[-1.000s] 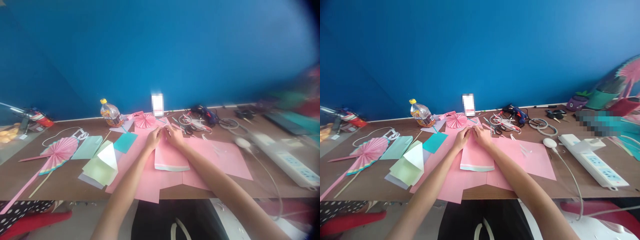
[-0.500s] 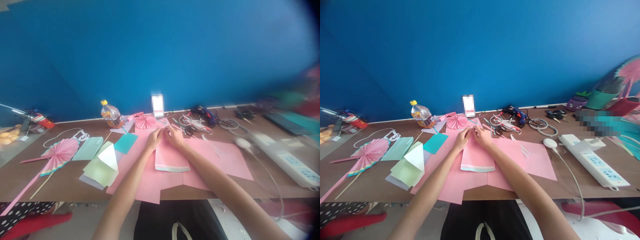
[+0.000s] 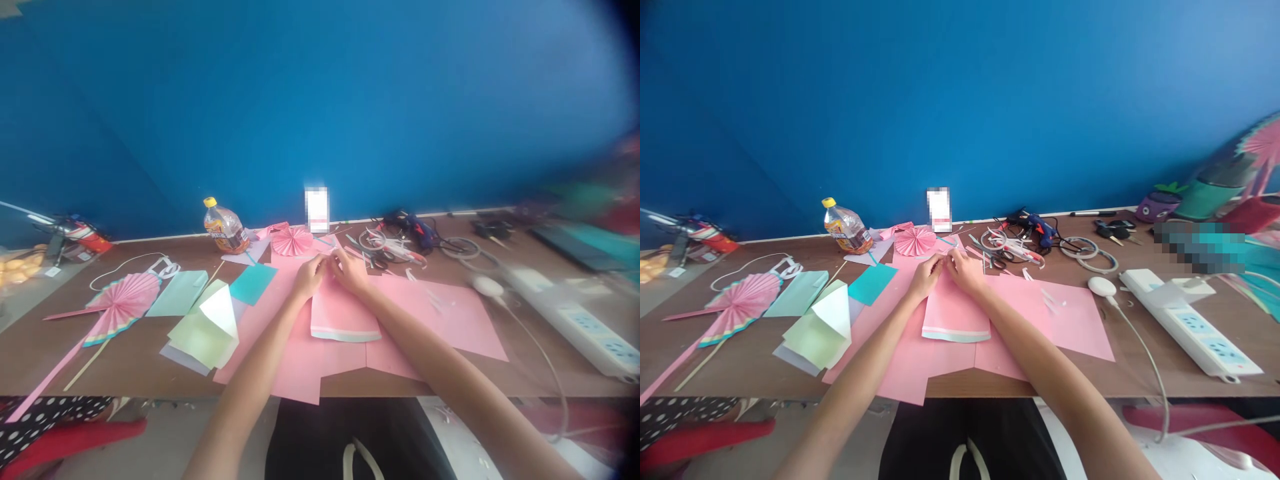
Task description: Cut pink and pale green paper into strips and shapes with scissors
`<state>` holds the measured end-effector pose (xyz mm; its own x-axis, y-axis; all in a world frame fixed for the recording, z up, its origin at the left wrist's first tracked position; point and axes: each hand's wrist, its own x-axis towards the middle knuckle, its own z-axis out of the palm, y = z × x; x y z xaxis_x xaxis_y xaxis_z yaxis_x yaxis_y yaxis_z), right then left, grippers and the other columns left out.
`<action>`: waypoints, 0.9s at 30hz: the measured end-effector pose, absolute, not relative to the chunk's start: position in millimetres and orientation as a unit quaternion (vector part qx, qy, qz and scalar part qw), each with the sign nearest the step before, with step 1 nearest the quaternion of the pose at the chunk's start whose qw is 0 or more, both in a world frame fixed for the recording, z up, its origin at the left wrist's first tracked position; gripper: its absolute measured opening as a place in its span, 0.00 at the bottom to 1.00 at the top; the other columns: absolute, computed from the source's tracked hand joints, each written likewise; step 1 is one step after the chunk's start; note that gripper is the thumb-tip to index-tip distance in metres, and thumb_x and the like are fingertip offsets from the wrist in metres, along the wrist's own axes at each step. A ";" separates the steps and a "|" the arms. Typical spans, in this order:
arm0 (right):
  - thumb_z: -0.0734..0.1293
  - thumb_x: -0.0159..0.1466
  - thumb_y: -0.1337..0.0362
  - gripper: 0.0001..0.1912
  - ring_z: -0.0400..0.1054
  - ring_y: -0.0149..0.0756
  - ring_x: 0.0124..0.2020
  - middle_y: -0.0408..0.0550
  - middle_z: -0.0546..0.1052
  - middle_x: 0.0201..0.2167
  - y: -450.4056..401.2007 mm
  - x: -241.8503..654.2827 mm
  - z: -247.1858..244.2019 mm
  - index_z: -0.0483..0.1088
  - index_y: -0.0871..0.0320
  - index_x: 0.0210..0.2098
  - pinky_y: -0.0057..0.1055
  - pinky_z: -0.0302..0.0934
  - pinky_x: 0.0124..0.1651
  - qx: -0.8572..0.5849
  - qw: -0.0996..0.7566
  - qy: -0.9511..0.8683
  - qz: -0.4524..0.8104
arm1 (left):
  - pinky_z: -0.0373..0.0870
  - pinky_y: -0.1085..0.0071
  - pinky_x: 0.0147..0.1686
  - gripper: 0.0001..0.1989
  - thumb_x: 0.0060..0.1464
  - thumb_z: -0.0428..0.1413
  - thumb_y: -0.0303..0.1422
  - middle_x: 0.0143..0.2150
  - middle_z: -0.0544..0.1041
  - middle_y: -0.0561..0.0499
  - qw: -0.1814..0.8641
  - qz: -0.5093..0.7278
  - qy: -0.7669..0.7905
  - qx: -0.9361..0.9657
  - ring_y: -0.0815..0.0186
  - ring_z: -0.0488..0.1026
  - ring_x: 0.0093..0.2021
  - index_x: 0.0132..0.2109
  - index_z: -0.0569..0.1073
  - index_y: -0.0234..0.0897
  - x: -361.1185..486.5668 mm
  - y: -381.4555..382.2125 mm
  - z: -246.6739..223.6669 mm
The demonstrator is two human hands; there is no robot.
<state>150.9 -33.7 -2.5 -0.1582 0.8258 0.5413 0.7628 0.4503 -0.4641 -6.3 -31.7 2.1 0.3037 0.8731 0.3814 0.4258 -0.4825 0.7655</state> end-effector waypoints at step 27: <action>0.56 0.67 0.62 0.08 0.68 0.36 0.28 0.48 0.77 0.32 -34.2 148.4 -1.5 0.64 0.57 0.38 0.28 0.46 0.27 -0.532 0.365 -0.764 0.035 | 0.57 0.74 0.29 0.18 0.63 0.44 0.45 0.27 0.68 0.54 0.297 0.453 0.454 0.708 0.70 0.61 0.25 0.39 0.70 0.37 -10.5 -28.9 1.0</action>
<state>148.4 -34.2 -1.5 -0.1689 0.8372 0.5201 0.7868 0.4324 -0.4405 -10.5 -28.9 1.0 0.1783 0.9112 0.3714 0.3736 -0.4118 0.8312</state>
